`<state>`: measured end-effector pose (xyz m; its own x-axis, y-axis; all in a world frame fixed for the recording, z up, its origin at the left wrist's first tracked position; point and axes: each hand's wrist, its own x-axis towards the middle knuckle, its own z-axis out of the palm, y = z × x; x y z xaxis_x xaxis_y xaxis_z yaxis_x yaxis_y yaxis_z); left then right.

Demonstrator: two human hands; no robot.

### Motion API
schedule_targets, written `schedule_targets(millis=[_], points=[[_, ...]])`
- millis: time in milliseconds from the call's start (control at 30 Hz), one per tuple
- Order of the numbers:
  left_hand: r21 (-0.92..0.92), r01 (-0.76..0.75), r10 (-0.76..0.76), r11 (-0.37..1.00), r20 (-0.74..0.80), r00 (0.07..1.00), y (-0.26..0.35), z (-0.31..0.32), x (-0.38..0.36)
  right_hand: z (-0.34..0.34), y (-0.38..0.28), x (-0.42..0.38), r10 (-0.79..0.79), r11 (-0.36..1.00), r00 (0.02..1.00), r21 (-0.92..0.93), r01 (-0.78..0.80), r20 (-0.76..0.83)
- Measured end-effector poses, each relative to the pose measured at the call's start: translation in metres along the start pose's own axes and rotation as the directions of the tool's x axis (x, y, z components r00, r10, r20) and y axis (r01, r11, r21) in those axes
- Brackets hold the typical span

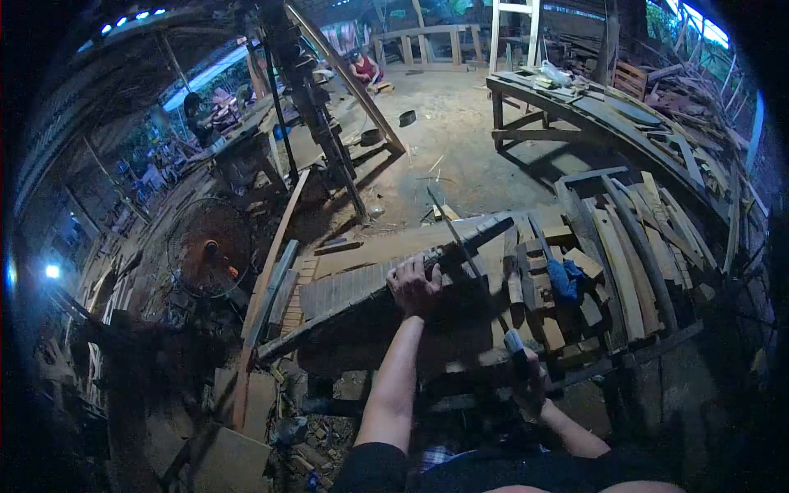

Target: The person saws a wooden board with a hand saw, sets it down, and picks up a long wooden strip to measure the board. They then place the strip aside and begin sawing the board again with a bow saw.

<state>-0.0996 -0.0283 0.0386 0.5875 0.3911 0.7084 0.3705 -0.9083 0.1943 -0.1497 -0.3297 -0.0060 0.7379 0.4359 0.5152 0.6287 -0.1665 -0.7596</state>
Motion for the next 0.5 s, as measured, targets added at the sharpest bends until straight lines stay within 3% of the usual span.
schedule_targets(millis=[500], points=[[0.050,0.026,-0.027,0.998,0.028,0.999,0.002,-0.002,0.000,0.003,0.010,-0.006,0.079,0.996,0.997,-0.048,-0.079,-0.008]])
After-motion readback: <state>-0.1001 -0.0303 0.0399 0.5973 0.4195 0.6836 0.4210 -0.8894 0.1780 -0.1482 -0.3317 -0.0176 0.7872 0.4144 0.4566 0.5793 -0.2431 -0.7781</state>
